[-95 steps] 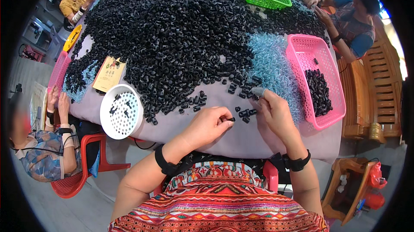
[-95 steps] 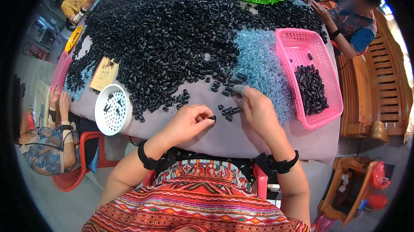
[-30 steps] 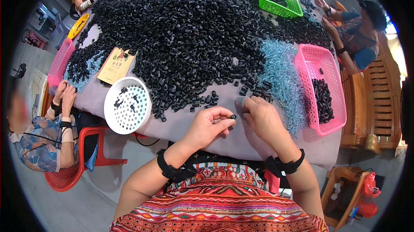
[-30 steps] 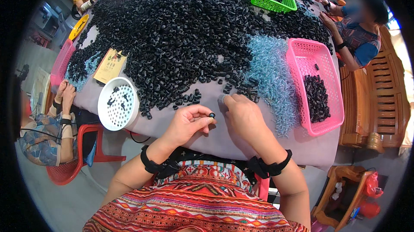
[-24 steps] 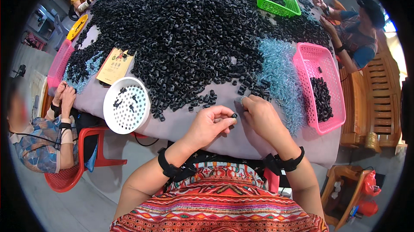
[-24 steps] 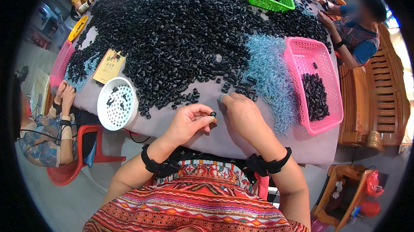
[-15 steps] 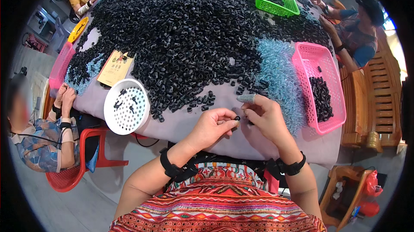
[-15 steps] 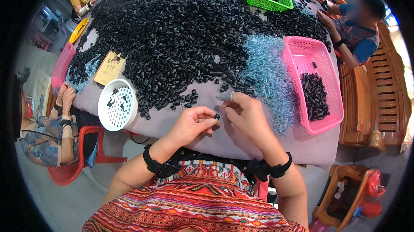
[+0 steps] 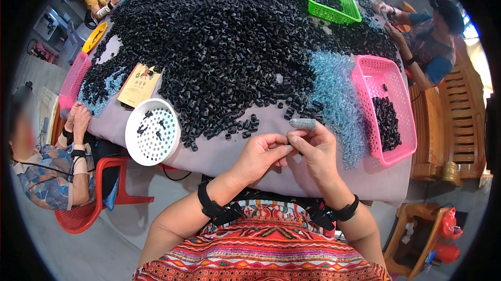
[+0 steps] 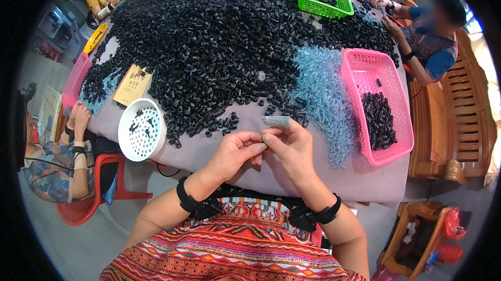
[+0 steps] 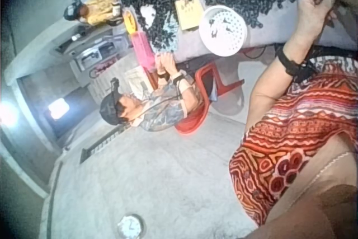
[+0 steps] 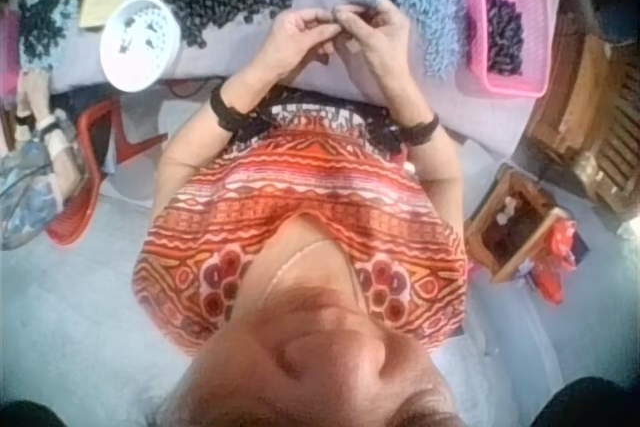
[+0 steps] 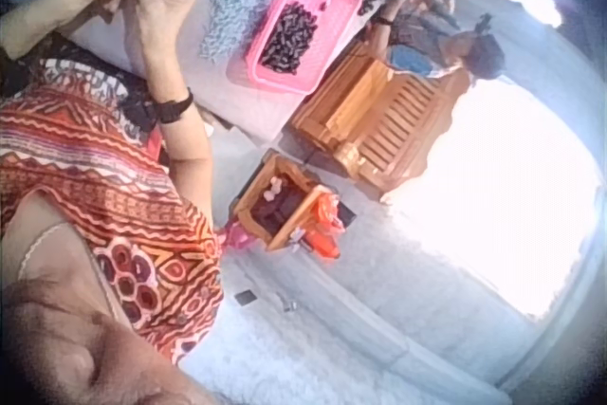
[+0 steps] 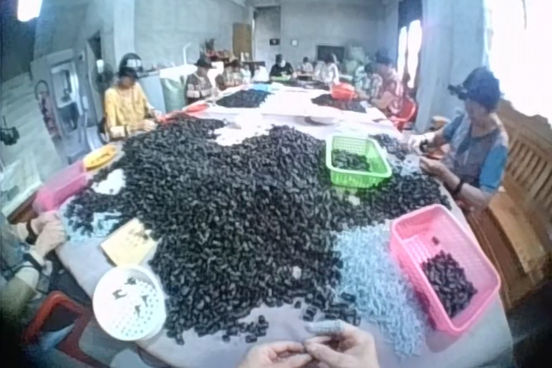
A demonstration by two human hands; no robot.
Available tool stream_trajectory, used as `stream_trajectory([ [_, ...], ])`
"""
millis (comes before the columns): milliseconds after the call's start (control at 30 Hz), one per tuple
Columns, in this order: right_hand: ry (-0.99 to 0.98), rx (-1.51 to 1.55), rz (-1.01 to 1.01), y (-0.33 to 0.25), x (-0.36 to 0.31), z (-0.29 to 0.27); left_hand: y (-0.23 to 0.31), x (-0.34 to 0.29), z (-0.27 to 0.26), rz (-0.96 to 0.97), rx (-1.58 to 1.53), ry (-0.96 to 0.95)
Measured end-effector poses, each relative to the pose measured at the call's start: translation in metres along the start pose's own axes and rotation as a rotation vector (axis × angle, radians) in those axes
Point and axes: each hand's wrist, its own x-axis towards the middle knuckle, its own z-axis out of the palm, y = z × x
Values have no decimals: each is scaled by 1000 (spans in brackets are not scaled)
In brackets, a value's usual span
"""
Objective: Sorting and inspecting small black and blue plastic shoe components at a communal work table.
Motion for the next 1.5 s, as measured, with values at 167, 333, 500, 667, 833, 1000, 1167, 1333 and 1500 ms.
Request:
stream_trajectory([
  [167, 3, 45, -8, 4, -1, 0, -2, 1, -2, 10, -5, -52],
  [333, -16, 60, -7, 1, -1, -1, -2, 0, -6, 12, -70, -7],
  [500, -158, -39, -32, -3, 2, -17, 4, 0, -6, -35, -13, -42],
  [667, -106, -101, -60, -5, -7, -12, 4, 3, -6, -39, -22, -98],
  [833, -106, -305, -178, -10, -11, -9, 1, 3, -11, -81, -133, -26],
  [1000, -162, -1080, -564, -28, -8, 0, 5, 4, -6, -72, -183, 28],
  [1167, -136, -1381, -552, -9, -8, 4, -1, 2, -1, -78, -190, 6],
  [1333, -185, -1295, -561, -12, -10, -3, 5, -3, -4, -135, -18, -69],
  [1500, -168, -1258, -643, -9, -14, -5, -6, 1, -7, -120, 14, -150],
])
